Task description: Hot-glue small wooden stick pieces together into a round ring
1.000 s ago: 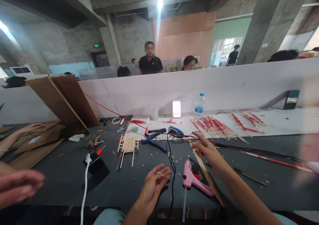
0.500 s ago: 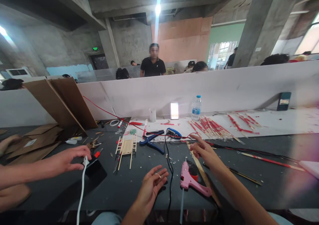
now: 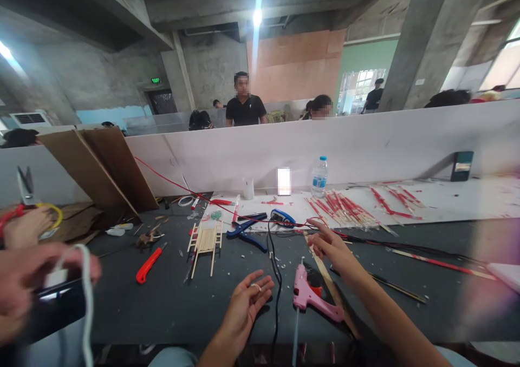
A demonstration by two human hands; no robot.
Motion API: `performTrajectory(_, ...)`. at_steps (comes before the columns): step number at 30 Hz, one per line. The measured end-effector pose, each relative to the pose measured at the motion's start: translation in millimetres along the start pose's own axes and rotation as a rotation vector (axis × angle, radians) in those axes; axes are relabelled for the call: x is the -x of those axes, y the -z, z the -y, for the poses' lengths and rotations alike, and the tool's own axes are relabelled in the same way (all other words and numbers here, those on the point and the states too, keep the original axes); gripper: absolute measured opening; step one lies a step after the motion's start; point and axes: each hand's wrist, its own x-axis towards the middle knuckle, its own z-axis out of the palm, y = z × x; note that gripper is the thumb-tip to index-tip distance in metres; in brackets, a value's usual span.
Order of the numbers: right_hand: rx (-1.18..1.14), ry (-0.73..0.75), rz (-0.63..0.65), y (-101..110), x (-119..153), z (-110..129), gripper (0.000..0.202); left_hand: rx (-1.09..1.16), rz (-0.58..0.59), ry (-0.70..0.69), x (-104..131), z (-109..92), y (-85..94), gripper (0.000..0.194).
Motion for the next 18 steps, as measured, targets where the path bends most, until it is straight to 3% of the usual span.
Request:
performTrajectory(14,0.008,0.026,-0.011,6,1,-8,0.071,0.017,0.019,0.009,-1,2,2.1,0.031)
performTrajectory(18,0.047,0.012,0.058,5,-2,-14,0.044,0.034,0.047,-0.007,-5,-4,-5.5,0.032)
